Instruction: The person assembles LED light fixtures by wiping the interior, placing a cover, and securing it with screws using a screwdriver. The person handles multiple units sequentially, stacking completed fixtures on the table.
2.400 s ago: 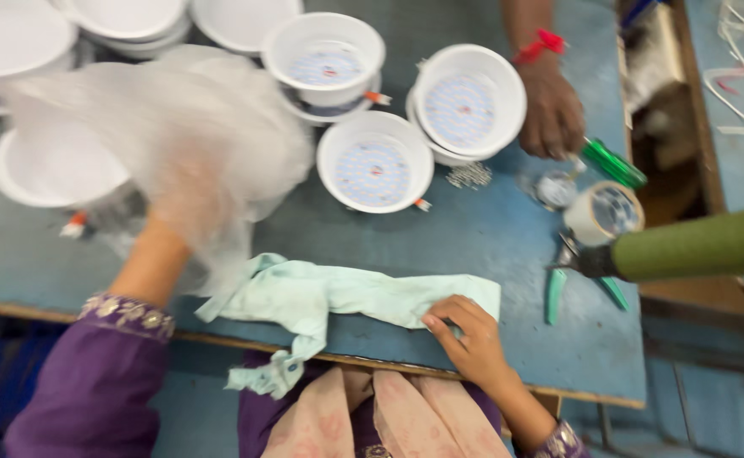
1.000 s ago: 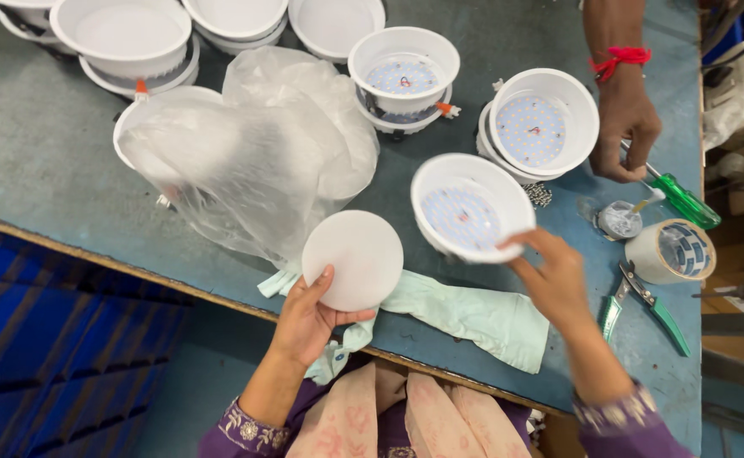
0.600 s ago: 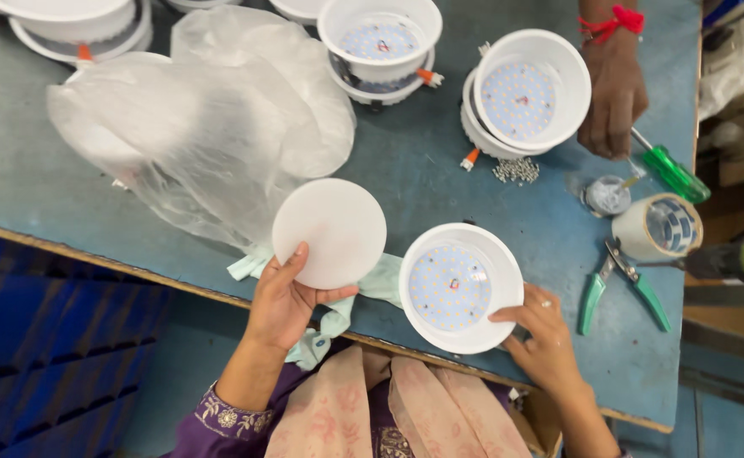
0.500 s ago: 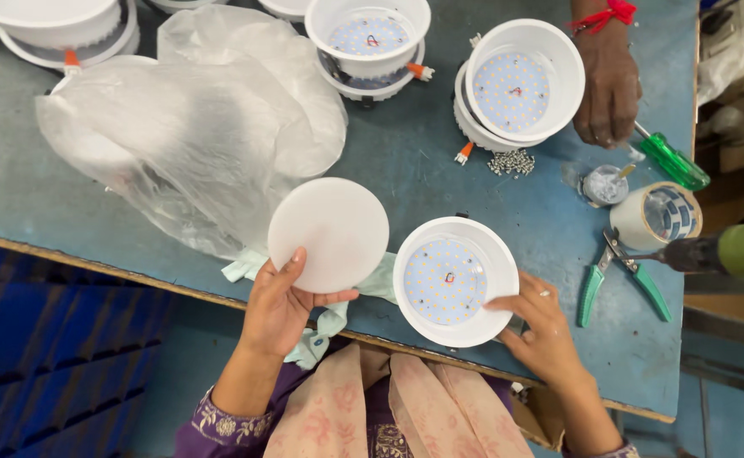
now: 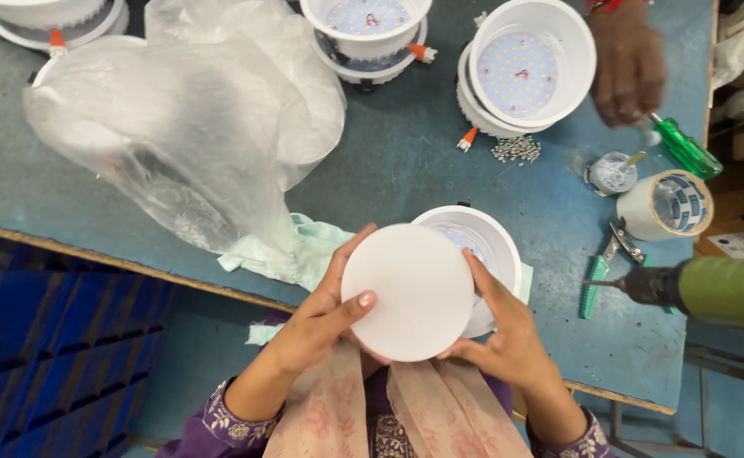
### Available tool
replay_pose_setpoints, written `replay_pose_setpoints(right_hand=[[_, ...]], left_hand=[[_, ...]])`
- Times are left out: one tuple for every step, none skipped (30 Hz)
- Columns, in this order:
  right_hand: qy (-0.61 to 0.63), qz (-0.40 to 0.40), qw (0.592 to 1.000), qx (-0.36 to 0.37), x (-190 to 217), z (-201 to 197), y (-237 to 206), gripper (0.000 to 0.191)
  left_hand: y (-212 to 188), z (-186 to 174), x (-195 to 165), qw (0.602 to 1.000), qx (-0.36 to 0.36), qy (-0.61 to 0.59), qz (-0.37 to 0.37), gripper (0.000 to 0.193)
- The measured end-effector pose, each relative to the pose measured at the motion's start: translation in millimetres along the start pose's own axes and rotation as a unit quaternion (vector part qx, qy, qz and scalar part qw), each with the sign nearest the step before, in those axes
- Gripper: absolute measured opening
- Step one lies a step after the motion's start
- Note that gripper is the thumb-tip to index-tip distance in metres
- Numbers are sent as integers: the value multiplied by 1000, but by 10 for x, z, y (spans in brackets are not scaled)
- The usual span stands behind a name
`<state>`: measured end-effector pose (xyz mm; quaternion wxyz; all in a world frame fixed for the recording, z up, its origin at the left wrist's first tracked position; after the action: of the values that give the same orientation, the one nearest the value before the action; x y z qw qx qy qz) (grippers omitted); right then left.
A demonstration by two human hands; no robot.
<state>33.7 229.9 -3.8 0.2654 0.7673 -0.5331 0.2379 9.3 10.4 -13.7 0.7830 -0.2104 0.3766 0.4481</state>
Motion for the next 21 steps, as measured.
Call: replay_pose_setpoints(right_hand=[[18, 8, 1000, 1, -9, 5, 28, 118], [62, 16, 998, 2, -10, 14, 56, 113], [105, 24, 994, 3, -10, 10, 86, 108], [147, 31, 989, 3, -9, 5, 118, 103], [178, 76, 981, 2, -64, 1, 140, 96], [207, 122, 971, 1, -125, -9, 157, 89], [235, 169, 957, -2, -183, -16, 154, 83], [237, 134, 962, -11, -135, -61, 169, 82], [238, 99, 966, -20, -92, -105, 183, 82], [240, 64, 968, -28, -50, -144, 189, 82], [260, 68, 963, -32, -57, -151, 182, 85], [281, 73, 956, -35, -66, -141, 178, 87], [302, 77, 950, -39, -74, -136, 167, 89], [317, 91, 943, -46, -95, -131, 146, 92], [332, 106, 936, -52, -114, -117, 123, 95], [347, 120, 928, -59, -138, -110, 100, 99], [327, 111, 935, -77, -142, -135, 91, 100], [307, 102, 941, -97, -148, -151, 86, 101], [287, 94, 946, -117, -156, -183, 74, 102], [249, 71, 957, -127, -143, -225, 66, 97], [212, 47, 966, -138, -128, -258, 63, 93]], left_hand=[[-7, 35, -121, 993, 9, 92, 72, 80], [2, -2, -74, 996, -24, 84, 26, 85], [20, -36, -15, 995, -56, 75, -20, 91], [26, -69, 46, 992, -86, 67, -66, 96], [53, -29, 36, 995, -64, 62, -54, 98], [92, 9, 32, 997, -40, 56, -42, 101], [118, 50, 34, 998, -15, 51, -32, 103], [130, 61, 37, 998, -12, 56, -23, 104], [146, 69, 41, 998, -9, 62, -13, 105], [159, 76, 47, 998, -7, 67, -4, 105], [173, 80, 42, 997, -6, 79, 13, 105], [189, 81, 38, 995, -5, 91, 29, 104], [205, 87, 35, 994, -5, 103, 45, 104], [225, 87, 31, 989, -12, 137, 61, 100], [243, 90, 30, 982, -20, 170, 78, 97], [254, 96, 26, 974, -28, 203, 94, 94], [270, 102, 54, 978, -26, 186, 87, 91], [284, 110, 84, 982, -23, 168, 80, 88], [296, 116, 114, 986, -20, 150, 72, 85], [297, 113, 102, 983, -24, 156, 92, 87], [295, 105, 89, 980, -29, 161, 113, 89]])
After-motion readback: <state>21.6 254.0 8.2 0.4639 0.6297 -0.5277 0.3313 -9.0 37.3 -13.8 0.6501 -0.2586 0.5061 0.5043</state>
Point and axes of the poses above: each hand's wrist, its own y-axis towards the middle knuckle, its own z-axis out of the palm, x = y × z, the point moved 7 cm from there along y, towards the middle knuckle, and after that the axes turned 13 degrees about -y, right-handed, at the moved point
